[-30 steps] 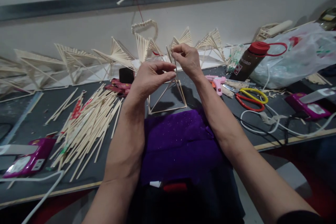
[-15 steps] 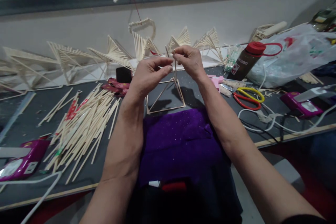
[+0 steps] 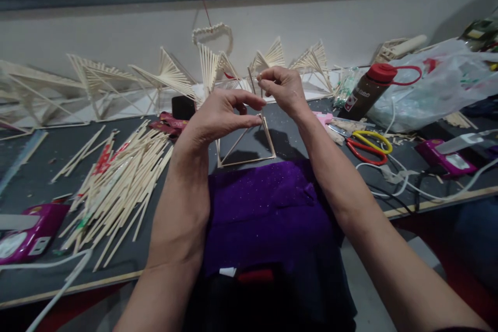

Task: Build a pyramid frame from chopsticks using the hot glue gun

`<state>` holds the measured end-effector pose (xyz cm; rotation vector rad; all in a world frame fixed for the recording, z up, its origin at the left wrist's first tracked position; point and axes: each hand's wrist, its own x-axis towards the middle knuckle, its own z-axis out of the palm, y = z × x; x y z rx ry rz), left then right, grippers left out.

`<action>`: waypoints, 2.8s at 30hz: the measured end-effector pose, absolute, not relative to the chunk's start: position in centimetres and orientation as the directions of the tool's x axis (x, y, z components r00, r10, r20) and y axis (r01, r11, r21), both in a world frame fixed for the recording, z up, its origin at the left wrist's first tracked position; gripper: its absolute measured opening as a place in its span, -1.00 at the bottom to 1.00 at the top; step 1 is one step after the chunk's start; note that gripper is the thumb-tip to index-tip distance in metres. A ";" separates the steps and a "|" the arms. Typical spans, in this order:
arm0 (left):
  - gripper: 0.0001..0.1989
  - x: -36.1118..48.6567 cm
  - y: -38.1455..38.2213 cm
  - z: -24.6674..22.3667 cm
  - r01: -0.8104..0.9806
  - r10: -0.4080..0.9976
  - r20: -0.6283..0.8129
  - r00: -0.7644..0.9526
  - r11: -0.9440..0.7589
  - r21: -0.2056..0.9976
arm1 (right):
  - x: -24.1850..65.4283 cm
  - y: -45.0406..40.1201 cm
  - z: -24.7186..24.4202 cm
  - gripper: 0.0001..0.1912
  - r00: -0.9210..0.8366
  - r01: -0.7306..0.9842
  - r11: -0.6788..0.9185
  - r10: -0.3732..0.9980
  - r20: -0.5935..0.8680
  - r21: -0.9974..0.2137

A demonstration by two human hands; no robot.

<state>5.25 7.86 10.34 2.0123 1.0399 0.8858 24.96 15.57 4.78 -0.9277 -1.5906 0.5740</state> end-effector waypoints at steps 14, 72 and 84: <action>-0.77 5.5 8.2 9.6 0.319 0.889 0.294 0.352 -0.409 0.855 | 24.9 13.3 4.4 -0.90 -0.013 0.144 0.532 0.844 0.536 -0.834; -0.63 5.4 8.7 8.4 0.243 0.809 0.400 0.430 -0.531 0.812 | 26.2 10.5 2.0 -0.75 -0.246 0.237 0.642 0.766 0.594 -0.729; -0.60 5.6 8.8 7.8 0.257 0.815 0.387 0.431 -0.522 0.813 | 26.3 10.5 1.9 -0.70 -0.254 0.219 0.665 0.745 0.617 -0.714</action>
